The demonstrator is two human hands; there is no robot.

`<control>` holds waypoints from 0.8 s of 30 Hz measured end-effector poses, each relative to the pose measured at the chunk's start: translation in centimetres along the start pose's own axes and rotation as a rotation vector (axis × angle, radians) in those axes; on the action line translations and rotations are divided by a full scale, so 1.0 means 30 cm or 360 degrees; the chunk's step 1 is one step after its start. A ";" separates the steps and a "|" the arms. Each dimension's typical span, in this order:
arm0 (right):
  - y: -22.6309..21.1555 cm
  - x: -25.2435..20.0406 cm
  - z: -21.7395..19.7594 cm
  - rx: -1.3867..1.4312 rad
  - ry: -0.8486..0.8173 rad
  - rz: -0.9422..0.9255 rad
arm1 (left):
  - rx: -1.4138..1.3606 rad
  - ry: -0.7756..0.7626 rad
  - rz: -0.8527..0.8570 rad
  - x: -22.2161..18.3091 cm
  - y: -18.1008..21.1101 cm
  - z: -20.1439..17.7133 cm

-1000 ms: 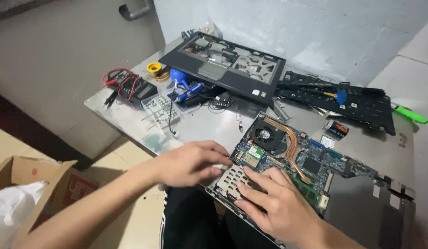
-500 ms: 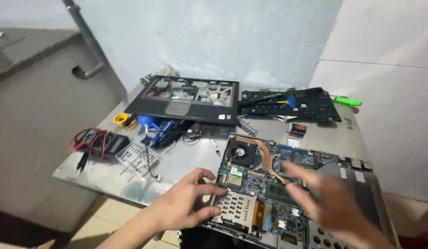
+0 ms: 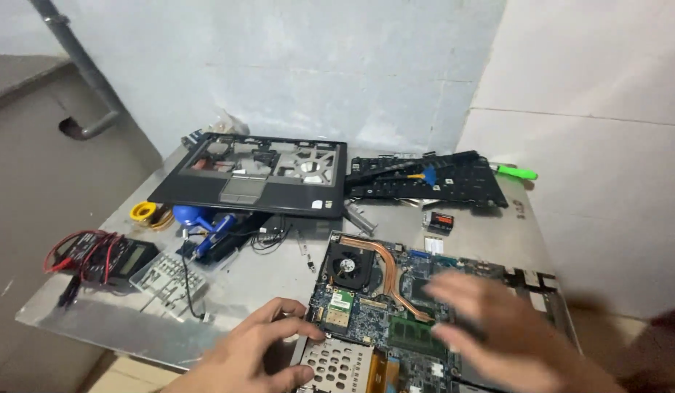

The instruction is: Installing and connecting a hard drive into a disassembled laptop chassis.

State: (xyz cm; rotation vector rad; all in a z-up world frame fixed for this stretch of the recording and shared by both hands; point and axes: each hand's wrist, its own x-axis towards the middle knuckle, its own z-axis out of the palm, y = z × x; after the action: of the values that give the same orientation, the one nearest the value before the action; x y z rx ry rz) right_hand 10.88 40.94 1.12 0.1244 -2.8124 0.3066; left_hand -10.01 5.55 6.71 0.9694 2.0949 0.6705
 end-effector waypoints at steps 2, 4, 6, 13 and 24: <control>-0.136 0.070 0.001 0.0461 -0.0057 -0.0317 | 0.0082 -0.0011 -0.0067 -0.012 0.023 0.000; -0.211 0.118 0.019 0.0465 -0.0179 -0.0683 | 0.0067 -0.0026 -0.0162 -0.025 0.059 0.001; -0.256 0.152 0.049 0.0451 -0.0290 -0.1050 | 0.0057 -0.0036 -0.0247 -0.008 0.034 -0.001; -0.258 0.126 0.174 0.0758 -0.0730 -0.0771 | 0.0009 -0.0029 0.0277 0.042 -0.075 0.001; -0.408 0.140 0.173 0.0969 -0.0345 0.0299 | -0.1579 0.0307 0.0040 0.066 -0.245 0.022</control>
State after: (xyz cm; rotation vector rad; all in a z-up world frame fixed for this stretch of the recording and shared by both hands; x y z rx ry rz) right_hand 6.80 27.63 0.02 0.0248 -2.8404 1.2537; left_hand -13.51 2.97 0.43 0.3602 1.5477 1.6396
